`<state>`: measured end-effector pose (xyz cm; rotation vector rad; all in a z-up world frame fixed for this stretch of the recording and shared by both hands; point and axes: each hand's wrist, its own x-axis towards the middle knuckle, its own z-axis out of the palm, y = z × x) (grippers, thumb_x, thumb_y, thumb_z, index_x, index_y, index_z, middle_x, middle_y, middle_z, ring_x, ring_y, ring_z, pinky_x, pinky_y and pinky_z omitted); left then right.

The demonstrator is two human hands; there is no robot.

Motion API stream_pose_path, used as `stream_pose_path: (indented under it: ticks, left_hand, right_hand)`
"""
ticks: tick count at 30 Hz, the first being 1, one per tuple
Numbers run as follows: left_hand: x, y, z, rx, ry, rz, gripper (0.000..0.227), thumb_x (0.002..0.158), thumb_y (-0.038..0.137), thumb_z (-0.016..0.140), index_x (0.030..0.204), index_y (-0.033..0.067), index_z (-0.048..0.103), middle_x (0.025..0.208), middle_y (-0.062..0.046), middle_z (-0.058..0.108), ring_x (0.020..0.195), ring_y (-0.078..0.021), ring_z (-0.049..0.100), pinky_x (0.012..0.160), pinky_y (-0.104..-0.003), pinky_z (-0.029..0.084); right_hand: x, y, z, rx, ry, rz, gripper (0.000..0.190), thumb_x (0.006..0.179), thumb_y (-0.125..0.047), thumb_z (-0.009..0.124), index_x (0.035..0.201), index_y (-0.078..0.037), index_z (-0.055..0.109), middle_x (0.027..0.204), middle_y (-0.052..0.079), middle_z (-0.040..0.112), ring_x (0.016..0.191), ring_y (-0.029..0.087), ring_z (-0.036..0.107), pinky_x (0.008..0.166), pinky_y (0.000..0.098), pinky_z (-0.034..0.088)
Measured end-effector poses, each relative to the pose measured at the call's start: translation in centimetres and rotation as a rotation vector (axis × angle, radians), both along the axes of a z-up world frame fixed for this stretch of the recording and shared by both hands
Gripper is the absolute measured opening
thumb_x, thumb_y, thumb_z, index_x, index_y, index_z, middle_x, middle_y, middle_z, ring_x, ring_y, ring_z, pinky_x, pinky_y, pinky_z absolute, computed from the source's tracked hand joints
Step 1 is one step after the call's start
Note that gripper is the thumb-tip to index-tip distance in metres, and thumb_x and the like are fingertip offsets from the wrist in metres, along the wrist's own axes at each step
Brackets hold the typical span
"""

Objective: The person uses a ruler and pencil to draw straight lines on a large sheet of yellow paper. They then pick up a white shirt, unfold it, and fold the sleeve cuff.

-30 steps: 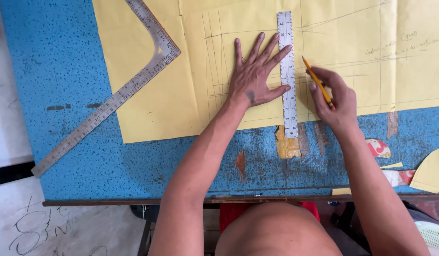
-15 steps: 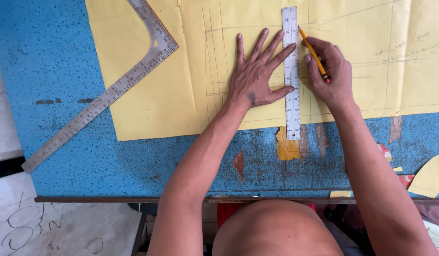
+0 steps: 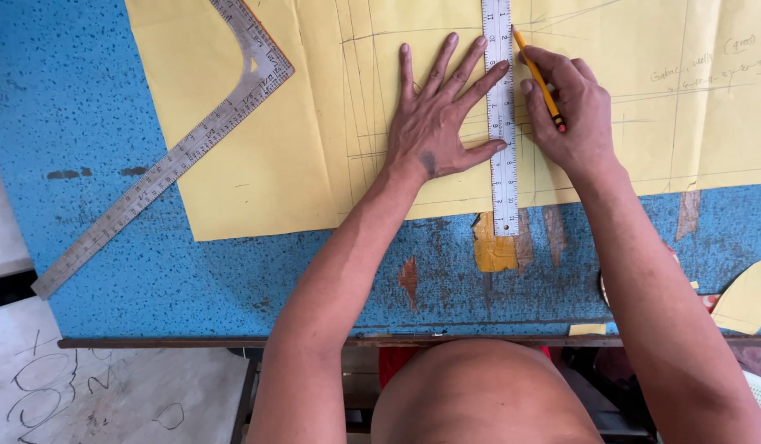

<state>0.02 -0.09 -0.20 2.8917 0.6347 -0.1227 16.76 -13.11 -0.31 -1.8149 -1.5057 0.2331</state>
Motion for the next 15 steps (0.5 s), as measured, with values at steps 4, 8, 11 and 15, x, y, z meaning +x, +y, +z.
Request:
stream_pose_path:
  ticks: [4,8,11,15]
  left_hand:
    - [0.2,0.1,0.3,-0.023,0.030,0.009,0.095,0.097,0.086,0.052,0.168,0.0350,0.014,0.174,-0.001,0.001,0.162,-0.0295,-0.001,0.120,-0.072,-0.010]
    - [0.2,0.1,-0.2,-0.031,-0.003,0.013,0.099,0.094,0.088,0.058,0.167,0.0348,0.017,0.173,-0.001,0.004,0.162,-0.0290,0.002,0.121,-0.072,-0.010]
    - [0.2,0.3,-0.4,-0.040,-0.022,0.011,0.100,0.093,0.086,0.064,0.167,0.0350,0.019,0.173,-0.001,0.005,0.162,-0.0281,0.003,0.121,-0.071,-0.010]
    - [0.1,0.3,-0.2,-0.042,0.008,0.008,0.102,0.095,0.088,0.062,0.167,0.0350,0.014,0.174,-0.001,0.002,0.162,-0.0272,0.000,0.122,-0.070,-0.010]
  right_hand:
    - [0.0,-0.1,-0.4,-0.012,-0.034,0.004,0.035,0.111,-0.004,0.055,0.144,0.005,0.061,0.109,0.022,0.063,0.080,0.027,0.063,0.079,0.0417,0.058]
    - [-2.6,-4.5,1.6,-0.090,-0.087,0.071,0.039,0.109,0.000,0.052,0.145,0.012,0.057,0.109,0.028,0.068,0.098,0.038,0.062,0.082,0.0492,0.055]
    - [-5.7,-12.0,5.5,-0.350,-0.022,0.092,0.032,0.100,-0.006,0.056,0.128,0.004,0.066,0.108,0.020,0.073,0.097,0.037,0.066,0.081,0.0488,0.054]
    - [-8.3,-18.6,9.9,-0.456,0.014,0.005,0.031,0.091,-0.011,0.062,0.120,-0.011,0.073,0.102,0.005,0.078,0.089,0.025,0.071,0.084,0.0383,0.054]
